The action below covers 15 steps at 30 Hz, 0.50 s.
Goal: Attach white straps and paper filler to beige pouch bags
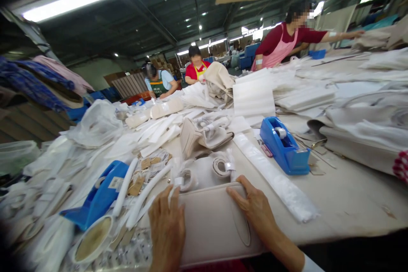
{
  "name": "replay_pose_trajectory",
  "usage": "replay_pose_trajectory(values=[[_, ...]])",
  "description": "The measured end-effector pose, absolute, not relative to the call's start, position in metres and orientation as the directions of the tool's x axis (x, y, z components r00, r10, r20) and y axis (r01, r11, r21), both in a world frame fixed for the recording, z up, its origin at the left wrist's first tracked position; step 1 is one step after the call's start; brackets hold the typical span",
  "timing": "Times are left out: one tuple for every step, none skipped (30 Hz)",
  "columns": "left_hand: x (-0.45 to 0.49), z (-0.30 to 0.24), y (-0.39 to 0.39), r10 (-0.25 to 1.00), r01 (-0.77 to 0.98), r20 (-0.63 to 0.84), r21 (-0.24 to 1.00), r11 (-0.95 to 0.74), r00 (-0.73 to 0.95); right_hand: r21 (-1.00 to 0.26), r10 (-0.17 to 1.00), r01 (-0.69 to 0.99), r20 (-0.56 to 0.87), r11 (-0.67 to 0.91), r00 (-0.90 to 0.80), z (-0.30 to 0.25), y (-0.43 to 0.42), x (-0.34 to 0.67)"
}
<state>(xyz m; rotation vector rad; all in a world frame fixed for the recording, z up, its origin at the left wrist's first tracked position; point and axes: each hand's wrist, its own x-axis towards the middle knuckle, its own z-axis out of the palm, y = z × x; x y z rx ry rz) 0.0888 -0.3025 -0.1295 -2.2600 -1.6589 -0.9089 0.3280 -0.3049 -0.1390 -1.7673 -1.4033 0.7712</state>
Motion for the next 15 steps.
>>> replay_pose_trajectory(values=[[0.098, -0.124, -0.301, 0.764, 0.872, 0.566, 0.151, -0.466, 0.310, -0.842, 0.976, 0.524, -0.014, -0.130, 0.219, -0.140, -0.305, 0.328], [0.109, -0.118, -0.297, 0.725, 0.803, 0.535, 0.135, -0.581, 0.435, -0.847, 0.976, 0.515, -0.019, -0.130, 0.215, -0.141, -0.304, 0.328], [0.120, -0.113, -0.292, 0.687, 0.728, 0.490, 0.143, -0.671, 0.537, -0.852, 0.977, 0.507, -0.022, -0.130, 0.213, -0.142, -0.304, 0.328], [0.132, -0.108, -0.285, 0.668, 0.676, 0.436, 0.165, -0.718, 0.603, -0.856, 0.977, 0.501, -0.023, -0.130, 0.213, -0.143, -0.304, 0.327], [0.143, -0.105, -0.277, 0.675, 0.661, 0.385, 0.191, -0.725, 0.629, -0.859, 0.976, 0.496, -0.023, -0.129, 0.214, -0.145, -0.304, 0.327], [0.153, -0.104, -0.268, 0.700, 0.674, 0.348, 0.215, -0.706, 0.623, -0.861, 0.976, 0.491, -0.024, -0.131, 0.217, -0.146, -0.304, 0.326], [0.161, -0.106, -0.260, 0.736, 0.702, 0.328, 0.238, -0.671, 0.592, -0.864, 0.975, 0.485, -0.028, -0.134, 0.220, -0.147, -0.304, 0.326], [0.168, -0.110, -0.252, 0.765, 0.724, 0.323, 0.262, -0.638, 0.557, -0.868, 0.976, 0.479, -0.032, -0.134, 0.215, -0.148, -0.304, 0.327], [0.172, -0.116, -0.245, 0.787, 0.738, 0.332, 0.288, -0.610, 0.520, -0.870, 0.980, 0.476, -0.034, -0.126, 0.197, -0.147, -0.304, 0.328], [0.174, -0.124, -0.239, 0.799, 0.740, 0.351, 0.319, -0.592, 0.488, -0.868, 0.985, 0.483, -0.030, -0.110, 0.170, -0.146, -0.302, 0.331], [0.174, -0.132, -0.235, 0.804, 0.732, 0.375, 0.352, -0.584, 0.462, -0.859, 0.989, 0.503, -0.023, -0.094, 0.145, -0.143, -0.300, 0.334], [0.174, -0.139, -0.232, 0.805, 0.719, 0.400, 0.382, -0.581, 0.438, -0.842, 0.991, 0.533, -0.011, -0.082, 0.134, -0.139, -0.295, 0.339], [0.173, -0.146, -0.231, 0.805, 0.707, 0.422, 0.406, -0.578, 0.416, -0.824, 0.989, 0.561, 0.011, -0.074, 0.145, -0.134, -0.287, 0.344], [0.171, -0.150, -0.230, 0.808, 0.699, 0.436, 0.427, -0.574, 0.397, -0.817, 0.982, 0.572, 0.040, -0.075, 0.186, -0.129, -0.277, 0.350], [0.170, -0.153, -0.231, 0.812, 0.694, 0.443, 0.443, -0.567, 0.381, -0.837, 0.966, 0.540, 0.060, -0.089, 0.252, -0.124, -0.263, 0.357]])
